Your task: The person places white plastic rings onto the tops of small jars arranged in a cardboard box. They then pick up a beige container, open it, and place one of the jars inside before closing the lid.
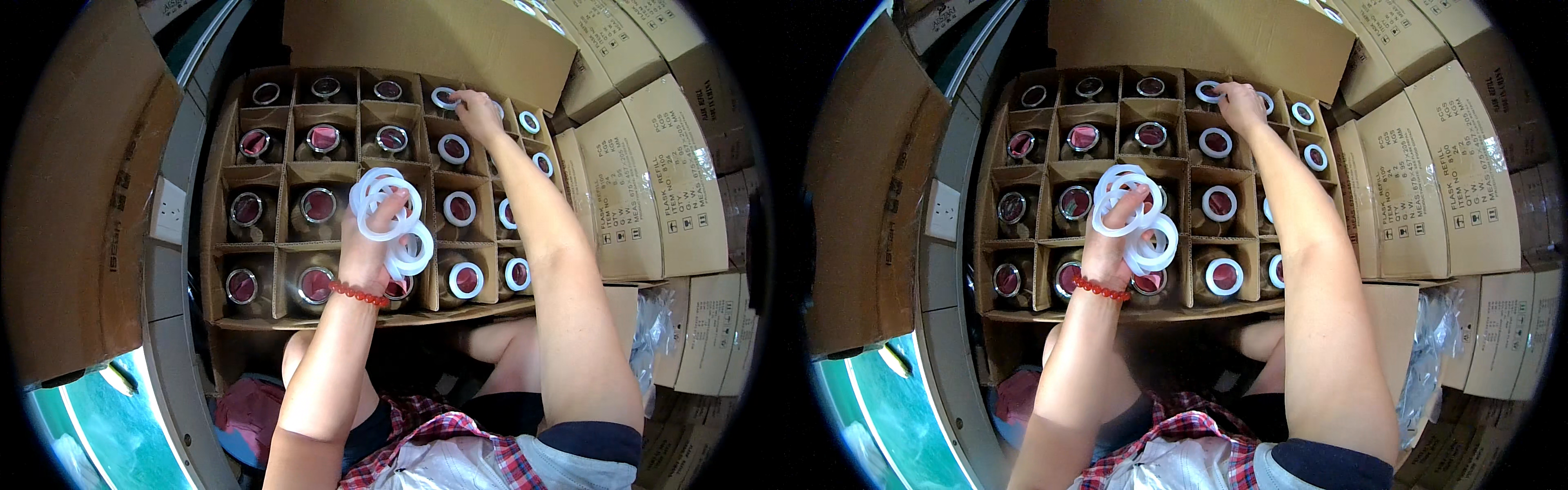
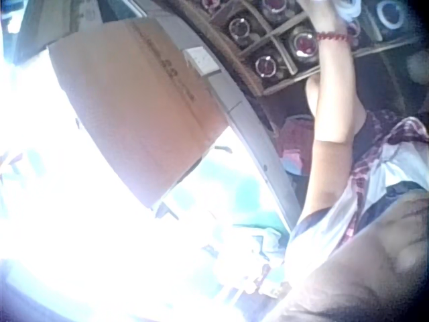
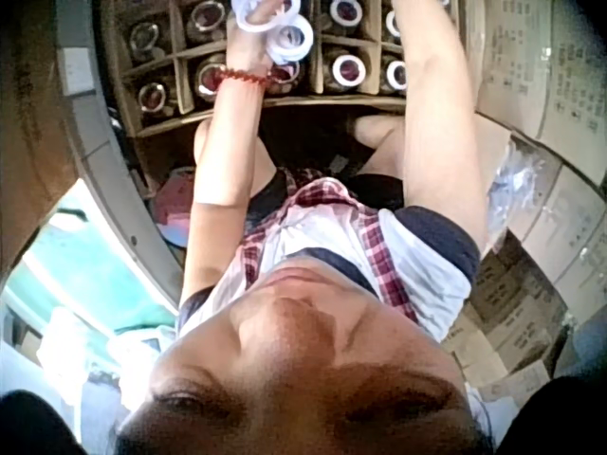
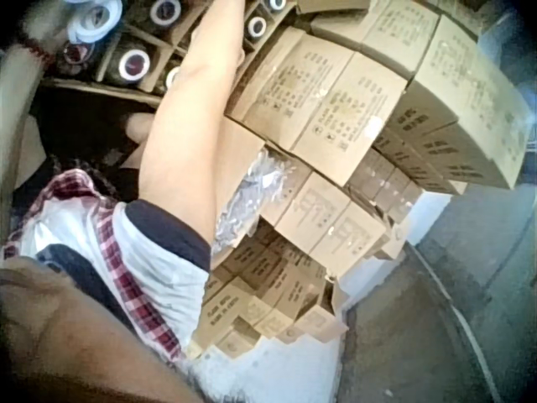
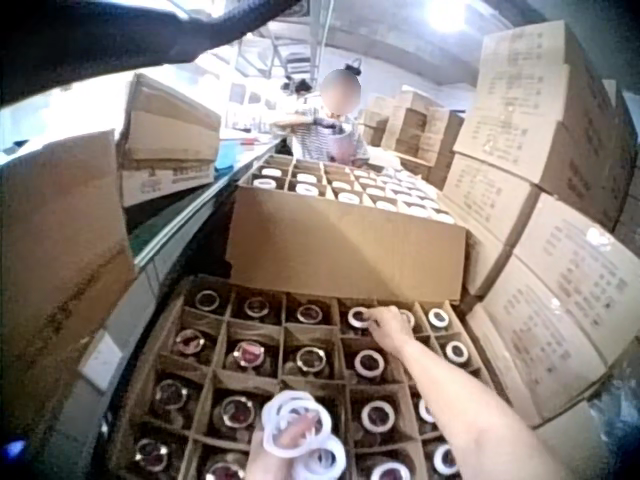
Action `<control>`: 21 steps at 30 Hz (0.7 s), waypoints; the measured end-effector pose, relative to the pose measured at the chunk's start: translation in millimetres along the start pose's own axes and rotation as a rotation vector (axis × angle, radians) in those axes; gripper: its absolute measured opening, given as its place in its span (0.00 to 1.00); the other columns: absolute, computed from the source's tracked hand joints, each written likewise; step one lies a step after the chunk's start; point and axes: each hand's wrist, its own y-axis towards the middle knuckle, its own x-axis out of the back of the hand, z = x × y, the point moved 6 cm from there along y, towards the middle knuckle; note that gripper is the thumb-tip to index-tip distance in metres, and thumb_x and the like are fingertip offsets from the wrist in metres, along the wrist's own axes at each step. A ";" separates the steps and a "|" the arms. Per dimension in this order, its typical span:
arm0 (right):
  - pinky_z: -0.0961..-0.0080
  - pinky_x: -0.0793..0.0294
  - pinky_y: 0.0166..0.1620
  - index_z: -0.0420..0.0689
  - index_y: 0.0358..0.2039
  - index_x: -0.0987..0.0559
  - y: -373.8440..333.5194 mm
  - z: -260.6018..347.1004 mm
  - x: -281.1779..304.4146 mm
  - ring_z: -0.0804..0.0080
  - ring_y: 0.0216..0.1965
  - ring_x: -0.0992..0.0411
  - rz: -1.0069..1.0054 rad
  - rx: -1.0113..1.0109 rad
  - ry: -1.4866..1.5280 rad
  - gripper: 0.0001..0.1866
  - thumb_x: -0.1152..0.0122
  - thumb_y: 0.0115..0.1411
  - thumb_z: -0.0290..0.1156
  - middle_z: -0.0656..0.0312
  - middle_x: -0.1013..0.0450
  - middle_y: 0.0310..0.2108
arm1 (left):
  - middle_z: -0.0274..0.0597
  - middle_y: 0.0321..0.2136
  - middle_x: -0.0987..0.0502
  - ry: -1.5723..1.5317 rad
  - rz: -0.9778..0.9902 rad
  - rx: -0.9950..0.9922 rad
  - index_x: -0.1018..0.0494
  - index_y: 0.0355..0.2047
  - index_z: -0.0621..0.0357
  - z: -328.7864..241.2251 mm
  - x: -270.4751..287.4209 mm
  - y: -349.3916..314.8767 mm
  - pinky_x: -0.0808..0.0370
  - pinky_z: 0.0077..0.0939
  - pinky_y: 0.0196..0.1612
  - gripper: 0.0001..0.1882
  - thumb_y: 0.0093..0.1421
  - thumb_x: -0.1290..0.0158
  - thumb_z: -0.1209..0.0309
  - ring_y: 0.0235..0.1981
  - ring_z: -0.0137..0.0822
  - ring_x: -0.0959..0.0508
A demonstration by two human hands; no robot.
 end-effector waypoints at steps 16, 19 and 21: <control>0.52 0.42 0.56 0.51 0.37 0.22 -6.8 16.6 2.7 0.66 0.50 0.33 0.030 0.189 -0.528 0.09 0.48 0.58 0.34 0.68 0.25 0.41 | 0.35 0.26 0.28 -0.016 -0.033 -0.017 0.31 0.38 0.58 -2.2 -2.3 0.1 0.35 0.18 0.17 0.14 0.51 0.42 0.71 0.20 0.25 0.29; 0.54 0.43 0.57 0.50 0.37 0.21 -2.8 17.6 -0.9 0.65 0.51 0.33 -0.056 0.255 -0.573 0.09 0.49 0.58 0.33 0.67 0.25 0.40 | 0.35 0.26 0.28 -0.004 -0.023 -0.005 0.31 0.38 0.58 0.7 -0.4 1.6 0.35 0.18 0.17 0.15 0.51 0.42 0.71 0.20 0.25 0.29; 0.57 0.42 0.56 0.51 0.39 0.20 -7.3 6.7 -10.0 0.66 0.50 0.32 -0.036 0.255 -0.516 0.11 0.49 0.56 0.30 0.67 0.25 0.42 | 0.34 0.26 0.28 -0.018 -0.019 -0.005 0.30 0.38 0.57 -0.2 -3.3 0.7 0.35 0.17 0.17 0.14 0.51 0.42 0.71 0.20 0.24 0.29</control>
